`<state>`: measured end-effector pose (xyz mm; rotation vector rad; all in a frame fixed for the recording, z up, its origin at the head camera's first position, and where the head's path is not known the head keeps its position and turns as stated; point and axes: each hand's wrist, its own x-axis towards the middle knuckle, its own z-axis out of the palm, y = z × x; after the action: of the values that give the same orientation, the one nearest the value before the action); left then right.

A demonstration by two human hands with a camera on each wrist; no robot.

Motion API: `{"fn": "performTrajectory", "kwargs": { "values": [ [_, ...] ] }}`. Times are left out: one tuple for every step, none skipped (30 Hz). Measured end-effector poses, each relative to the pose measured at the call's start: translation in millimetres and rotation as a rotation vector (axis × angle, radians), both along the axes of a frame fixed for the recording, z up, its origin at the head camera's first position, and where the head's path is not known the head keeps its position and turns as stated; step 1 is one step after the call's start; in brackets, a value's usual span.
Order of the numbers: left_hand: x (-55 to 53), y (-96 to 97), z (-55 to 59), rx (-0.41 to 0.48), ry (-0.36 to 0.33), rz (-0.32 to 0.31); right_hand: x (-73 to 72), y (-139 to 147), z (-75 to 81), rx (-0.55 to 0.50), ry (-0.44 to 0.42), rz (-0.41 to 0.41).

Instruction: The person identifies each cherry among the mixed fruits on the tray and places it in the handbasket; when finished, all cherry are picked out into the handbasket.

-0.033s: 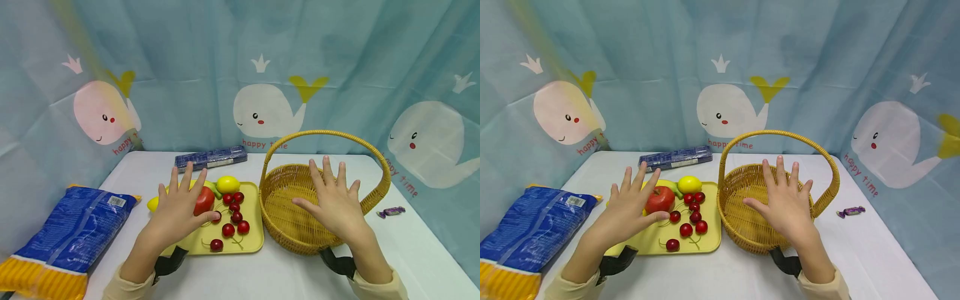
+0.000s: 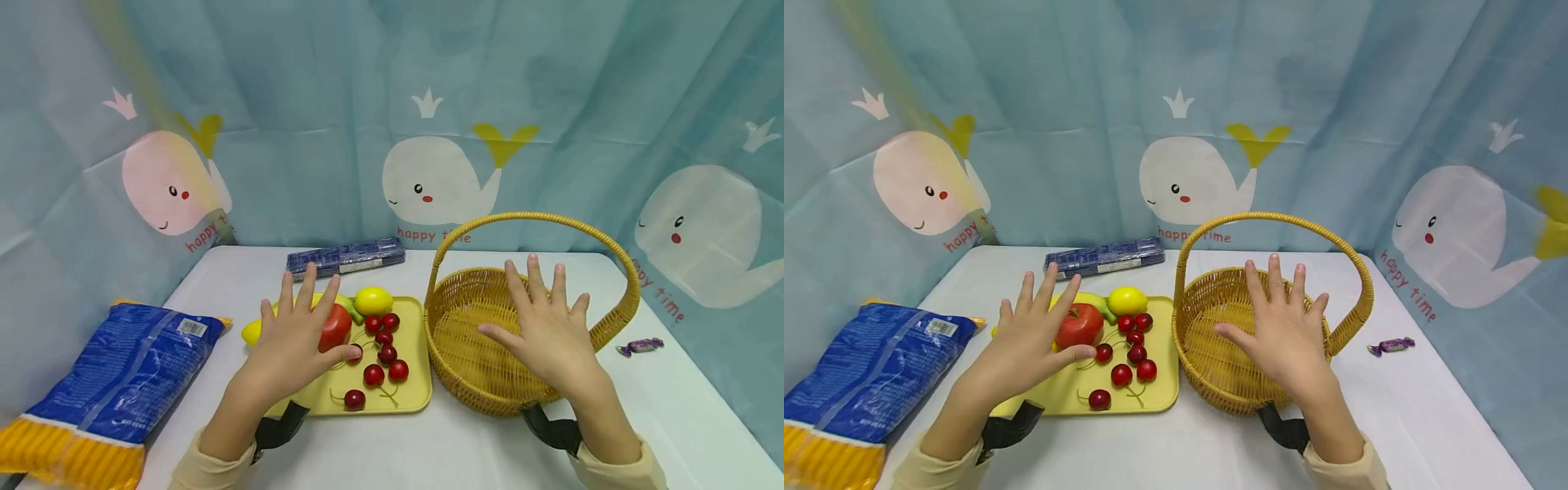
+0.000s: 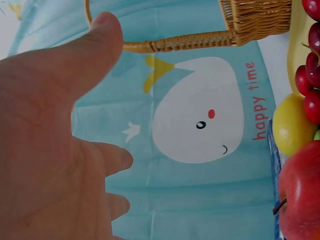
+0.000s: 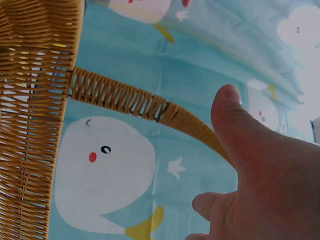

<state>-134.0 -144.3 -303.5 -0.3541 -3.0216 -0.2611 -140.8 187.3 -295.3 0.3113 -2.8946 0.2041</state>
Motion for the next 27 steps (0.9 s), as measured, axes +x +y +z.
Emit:
{"fn": "performTrajectory", "kwargs": {
  "values": [
    [0.1, -0.3, 0.4, 0.0, 0.001, -0.001, 0.2, 0, 0.6, 0.002, 0.004, -0.001],
    [0.3, -0.7, 0.7, 0.0, 0.002, 0.0, 0.3, -1, 1.2, 0.004, 0.007, -0.002],
    [0.8, -1.1, 1.2, 0.005, 0.008, -0.002, 0.4, -1, 1.5, 0.007, 0.01, -0.003],
    [0.8, -1.4, 1.5, 0.005, 0.009, -0.004, 0.5, -2, 1.7, 0.012, 0.016, -0.006],
    [1.0, -1.6, 2.1, 0.005, 0.009, -0.003, 0.5, -3, 1.9, 0.012, 0.023, -0.008],
    [1.5, -1.9, 2.8, 0.006, 0.011, -0.003, 0.7, -3, 1.8, 0.013, 0.028, -0.01],
    [2.0, -2.2, 3.4, 0.01, 0.011, -0.003, 1.1, -4, 1.6, 0.009, 0.032, -0.012],
    [3.0, -2.5, 4.0, 0.011, 0.011, -0.003, 1.5, -4, 1.1, 0.007, 0.035, -0.013],
    [4.3, -2.8, 4.5, 0.01, 0.011, -0.005, 2.2, -5, 0.6, 0.002, 0.04, -0.015],
    [6.1, -3.2, 4.9, 0.009, 0.005, -0.008, 3.0, -5, 0.0, -0.007, 0.043, -0.015],
    [8.4, -3.6, 5.2, 0.015, 0.004, -0.017, 3.7, -5, -0.6, -0.012, 0.053, -0.015],
    [10.9, -4.3, 5.4, 0.024, 0.002, -0.031, 4.4, -4, -1.6, -0.019, 0.061, -0.015],
    [13.2, -5.0, 5.6, 0.037, -0.002, -0.05, 5.0, -2, -2.1, -0.028, 0.07, -0.015],
    [15.5, -5.9, 5.7, 0.051, -0.002, -0.07, 5.7, 0, -2.6, -0.038, 0.081, -0.014],
    [17.7, -7.1, 6.0, 0.07, -0.002, -0.092, 6.3, 3, -2.8, -0.052, 0.094, -0.013],
    [20.6, -9.5, 6.0, 0.091, -0.004, -0.11, 7.2, 5, -4.0, -0.068, 0.11, -0.009],
    [22.8, -11.9, 6.2, 0.111, -0.004, -0.127, 8.2, 9, -5.0, -0.084, 0.129, -0.004],
    [23.7, -13.3, 5.7, 0.128, -0.002, -0.142, 9.5, 14, -6.2, -0.1, 0.147, 0.001],
    [24.4, -14.9, 5.1, 0.147, -0.002, -0.155, 11.2, 19, -7.3, -0.115, 0.171, 0.01],
    [25.2, -16.7, 4.4, 0.164, -0.001, -0.164, 13.0, 23, -8.6, -0.132, 0.195, 0.023],
    [25.8, -18.3, 3.4, 0.181, 0.0, -0.174, 14.7, 28, -9.9, -0.15, 0.218, 0.034],
    [26.3, -19.9, 2.2, 0.199, -0.003, -0.181, 16.9, 32, -11.5, -0.169, 0.244, 0.046],
    [26.6, -21.1, 0.6, 0.217, -0.007, -0.189, 18.9, 36, -13.2, -0.19, 0.269, 0.059],
    [27.0, -22.3, -1.4, 0.238, -0.01, -0.199, 21.2, 40, -14.8, -0.213, 0.296, 0.068],
    [27.7, -23.3, -3.7, 0.263, -0.017, -0.211, 23.6, 44, -16.5, -0.237, 0.324, 0.077],
    [28.2, -24.0, -6.3, 0.288, -0.022, -0.225, 26.0, 47, -18.2, -0.262, 0.353, 0.084],
    [28.6, -24.6, -9.0, 0.32, -0.028, -0.241, 28.5, 51, -20.1, -0.29, 0.384, 0.087]
  ]
}}
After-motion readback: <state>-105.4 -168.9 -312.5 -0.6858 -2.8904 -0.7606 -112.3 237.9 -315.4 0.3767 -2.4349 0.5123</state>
